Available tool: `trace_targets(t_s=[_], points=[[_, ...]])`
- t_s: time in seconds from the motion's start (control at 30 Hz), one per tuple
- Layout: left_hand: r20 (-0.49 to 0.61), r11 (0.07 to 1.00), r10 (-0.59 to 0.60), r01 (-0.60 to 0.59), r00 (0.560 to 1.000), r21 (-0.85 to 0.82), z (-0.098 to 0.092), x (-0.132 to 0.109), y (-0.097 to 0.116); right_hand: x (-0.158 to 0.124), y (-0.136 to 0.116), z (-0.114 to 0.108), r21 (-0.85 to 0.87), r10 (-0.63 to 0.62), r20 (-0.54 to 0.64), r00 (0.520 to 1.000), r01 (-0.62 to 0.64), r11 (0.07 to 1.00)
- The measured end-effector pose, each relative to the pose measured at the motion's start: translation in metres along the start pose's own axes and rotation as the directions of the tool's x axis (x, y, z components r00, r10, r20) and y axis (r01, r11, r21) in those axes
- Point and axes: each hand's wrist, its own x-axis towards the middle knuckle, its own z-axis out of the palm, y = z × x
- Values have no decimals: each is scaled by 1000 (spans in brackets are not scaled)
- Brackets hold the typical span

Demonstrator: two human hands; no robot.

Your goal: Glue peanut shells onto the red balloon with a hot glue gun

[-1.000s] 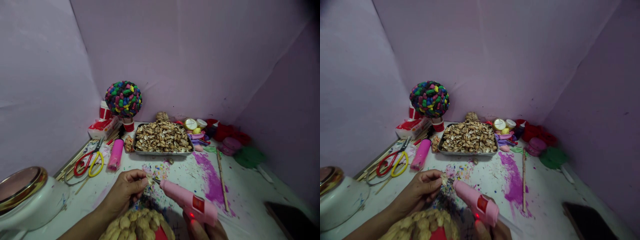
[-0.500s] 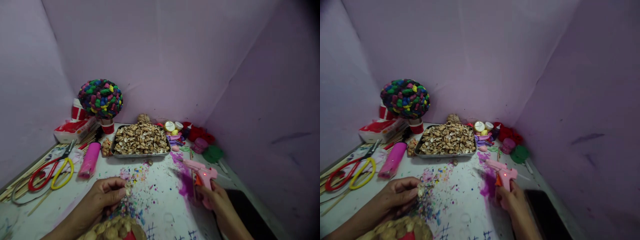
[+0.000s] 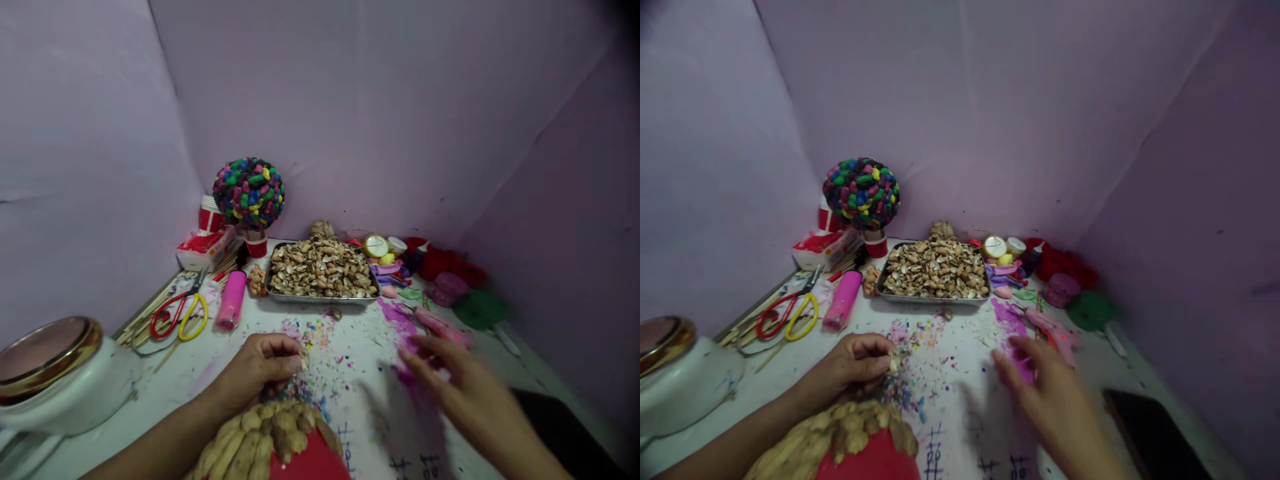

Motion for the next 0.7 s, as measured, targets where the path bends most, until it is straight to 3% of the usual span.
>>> trace_targets(t_s=[0.03,0.07,0.13,0.2,0.23,0.37,0.43,0.5,0.7], points=[[-6,1000,-1,1,1000,-6,0,0,0,-7,-12,10,178,26,197,980,-62,982],[-11,1000,0,0,1000,-9,0,-1,0,-14,-23,21,351,14,405,914,-169,921],[-15,1000,14,-14,1000,-17,0,-2,1,-24,-40,43,560,-120,701,703,-439,703],[-9,999,33,-33,999,-24,0,-2,1,-28,-50,59,603,-307,796,522,-634,485],[-6,999,45,-45,999,-29,0,-3,1,-29,-52,65,591,-369,804,465,-687,422],[-13,995,79,-79,997,-65,1,-4,3,-30,-52,77,533,-540,777,322,-794,293],[-21,992,88,-90,996,-84,2,-4,4,-30,-51,80,518,-615,736,282,-820,243],[-41,990,98,-102,994,-102,3,-5,4,-31,-50,82,534,-644,712,279,-811,240],[-83,983,119,-129,989,-128,4,-8,7,-38,-48,90,633,-642,674,366,-734,246]])
